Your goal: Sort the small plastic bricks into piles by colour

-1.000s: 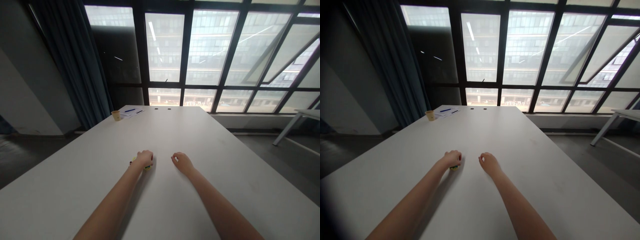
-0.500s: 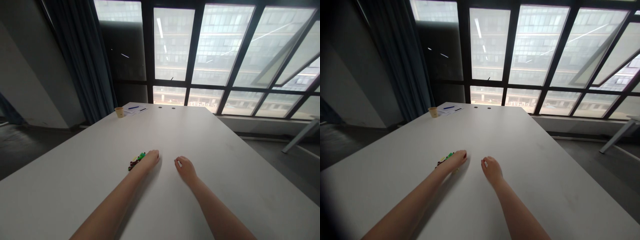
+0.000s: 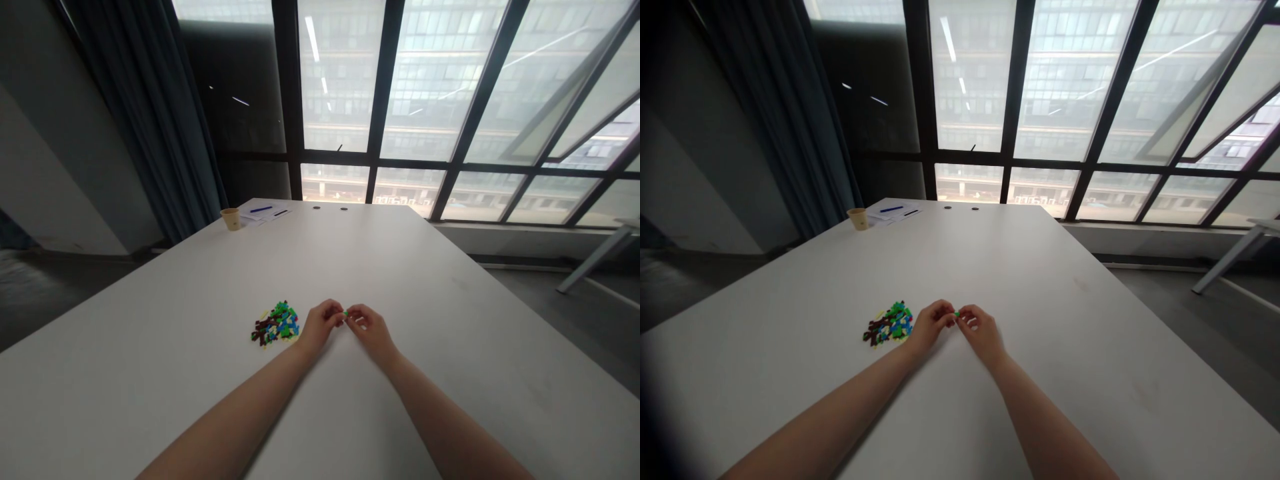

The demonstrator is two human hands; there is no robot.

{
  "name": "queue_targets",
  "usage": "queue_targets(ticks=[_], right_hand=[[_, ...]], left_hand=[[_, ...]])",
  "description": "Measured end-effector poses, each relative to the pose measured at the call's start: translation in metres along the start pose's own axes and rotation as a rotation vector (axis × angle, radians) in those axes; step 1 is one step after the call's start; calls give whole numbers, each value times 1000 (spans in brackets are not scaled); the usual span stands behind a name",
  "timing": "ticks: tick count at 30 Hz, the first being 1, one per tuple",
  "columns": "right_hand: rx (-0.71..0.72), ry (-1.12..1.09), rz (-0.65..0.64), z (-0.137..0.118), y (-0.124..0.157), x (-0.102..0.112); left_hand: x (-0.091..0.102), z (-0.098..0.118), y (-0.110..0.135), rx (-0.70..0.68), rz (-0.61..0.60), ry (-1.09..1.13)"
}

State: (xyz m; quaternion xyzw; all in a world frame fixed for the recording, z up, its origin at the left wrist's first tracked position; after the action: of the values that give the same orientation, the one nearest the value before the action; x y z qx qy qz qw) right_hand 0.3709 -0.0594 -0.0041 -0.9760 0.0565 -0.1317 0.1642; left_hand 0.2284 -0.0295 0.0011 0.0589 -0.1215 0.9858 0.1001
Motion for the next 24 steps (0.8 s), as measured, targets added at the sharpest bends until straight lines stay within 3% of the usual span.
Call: queue_targets(ticks=[10,15,20,24], right_hand=[[110,55,119,3,-3,5],[176,122,144,4,-4,8],[157,245,214,11,-12,12],[24,455,187,18,-31,12]], left_hand=[[1,-8,-5,-54,43,79],[1,-8,-5,-104,73,-5],[3,-5,-2,-160,224,-199],[13,-2,-5,-177,354,-332]])
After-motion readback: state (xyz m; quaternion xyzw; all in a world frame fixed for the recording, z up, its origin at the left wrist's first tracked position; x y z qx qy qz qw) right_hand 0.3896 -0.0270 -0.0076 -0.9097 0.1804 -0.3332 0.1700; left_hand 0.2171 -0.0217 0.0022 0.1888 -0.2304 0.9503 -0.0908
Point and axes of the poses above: each hand's wrist, its own y-axis away from the middle knuckle, its own x-axis out of the back of the hand, z = x × y, the point moved 1 cm from there along -y, towards the middle knuckle, and after that the axes turned 5 degrees about z, right-handed, at the moved point
